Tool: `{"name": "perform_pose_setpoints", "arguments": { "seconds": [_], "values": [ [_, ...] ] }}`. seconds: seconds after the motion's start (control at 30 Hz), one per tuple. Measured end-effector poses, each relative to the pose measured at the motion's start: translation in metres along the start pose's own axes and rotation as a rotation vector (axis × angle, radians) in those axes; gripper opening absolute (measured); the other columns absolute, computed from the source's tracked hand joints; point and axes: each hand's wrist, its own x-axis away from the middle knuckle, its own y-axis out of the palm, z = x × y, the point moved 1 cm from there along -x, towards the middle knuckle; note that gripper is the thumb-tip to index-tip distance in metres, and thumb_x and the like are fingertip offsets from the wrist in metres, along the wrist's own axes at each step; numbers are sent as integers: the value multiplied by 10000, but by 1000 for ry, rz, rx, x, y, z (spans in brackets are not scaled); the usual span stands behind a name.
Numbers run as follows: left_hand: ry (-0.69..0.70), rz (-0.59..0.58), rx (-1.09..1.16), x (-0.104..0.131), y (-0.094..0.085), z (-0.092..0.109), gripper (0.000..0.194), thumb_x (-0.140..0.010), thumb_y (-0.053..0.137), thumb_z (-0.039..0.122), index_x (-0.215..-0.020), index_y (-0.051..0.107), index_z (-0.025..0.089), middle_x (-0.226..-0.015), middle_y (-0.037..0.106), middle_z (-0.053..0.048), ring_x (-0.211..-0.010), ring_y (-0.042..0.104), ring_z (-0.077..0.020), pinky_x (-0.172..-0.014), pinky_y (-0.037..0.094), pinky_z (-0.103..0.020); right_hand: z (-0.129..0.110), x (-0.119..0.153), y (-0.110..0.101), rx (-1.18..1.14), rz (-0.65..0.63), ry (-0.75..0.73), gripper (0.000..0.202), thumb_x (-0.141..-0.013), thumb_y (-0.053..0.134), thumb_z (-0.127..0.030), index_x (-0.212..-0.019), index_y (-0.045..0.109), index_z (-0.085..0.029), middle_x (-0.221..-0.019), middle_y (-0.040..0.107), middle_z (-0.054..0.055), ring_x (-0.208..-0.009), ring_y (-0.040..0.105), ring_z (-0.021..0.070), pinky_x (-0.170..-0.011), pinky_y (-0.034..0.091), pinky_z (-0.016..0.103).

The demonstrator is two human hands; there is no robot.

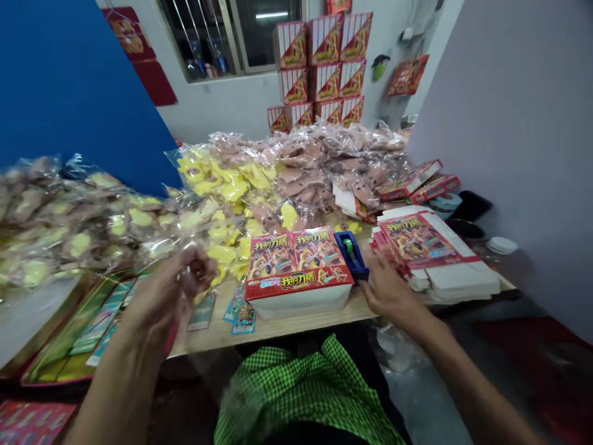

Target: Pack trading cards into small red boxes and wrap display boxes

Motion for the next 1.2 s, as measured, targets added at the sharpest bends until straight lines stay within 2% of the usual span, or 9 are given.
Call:
{"name": "perform_pose_setpoints", "arguments": {
  "seconds": [0.13,0.27,0.4,0.6,0.7,0.87,0.97,1.03,1.2],
  "values": [
    [77,-94,-55,-45,29,-28,461,-722,708,657,-777,656,202,-1050,753,-102,-1046,657,-274,-887,544,-370,14,-1,45,41,-50,9,826,-895,537,-257,-1643,212,-129,-1645,298,258,-1546,259,424,-1194,365,643],
    [284,-252,-344,-61,63,-45,498,-912,450,669,-747,559,212,-864,678,-53,-919,629,-232,-906,514,-355,2,-17,43,37,-106,154,813,-963,469,-279,-1665,117,-69,-1562,413,312,-1397,497,450,-1037,524,631],
    [402,-298,-551,-65,65,-30,364,-979,418,475,-760,535,208,-816,614,-36,-852,602,-222,-918,496,-379,-4,-36,20,91,-119,291,731,-976,414,-301,-1598,275,57,-1488,457,387,-1319,549,513,-1021,493,698],
    [548,-479,-758,-64,77,0,414,-1062,332,401,-852,625,198,-1058,700,-77,-1046,639,-252,-1017,494,-402,-37,-84,-8,-164,-153,-95,550,-1070,304,-417,-1563,475,-245,-1625,439,53,-1528,356,261,-1271,308,461],
    [599,-561,-827,-55,97,-17,376,-1066,331,339,-975,666,194,-1190,695,-99,-1129,635,-254,-1052,490,-398,-57,-98,10,-126,-292,-213,529,-1026,392,-345,-1527,522,-235,-1567,514,85,-1489,418,300,-1242,352,512],
    [713,-460,-908,-44,105,-33,306,-1040,403,269,-1129,685,187,-1423,611,-115,-1346,520,-298,-1178,376,-502,-63,-99,33,-62,-304,-225,529,-1001,424,-316,-1504,527,-189,-1558,512,137,-1488,413,317,-1247,332,547],
    [679,-247,-732,-35,91,-15,261,-1006,464,290,-912,684,186,-1237,680,-124,-1222,574,-307,-1094,426,-513,-64,-94,13,-69,-198,-177,558,-983,401,-328,-1484,532,-118,-1574,471,195,-1517,357,361,-1246,312,599],
    [565,-156,-416,-24,78,0,277,-996,490,352,-829,643,193,-943,684,-89,-925,633,-231,-865,522,-398,-71,-86,-16,-211,-86,-123,572,-983,403,-354,-1494,515,-121,-1580,461,196,-1510,371,364,-1258,305,588],
    [168,-379,224,13,72,19,226,-827,739,405,-805,633,206,-601,566,37,-492,485,-89,-491,394,-224,-113,-66,-81,-827,-227,-82,667,-940,530,-432,-1580,373,-326,-1635,409,68,-1479,433,329,-1114,535,482]
  ]
}}
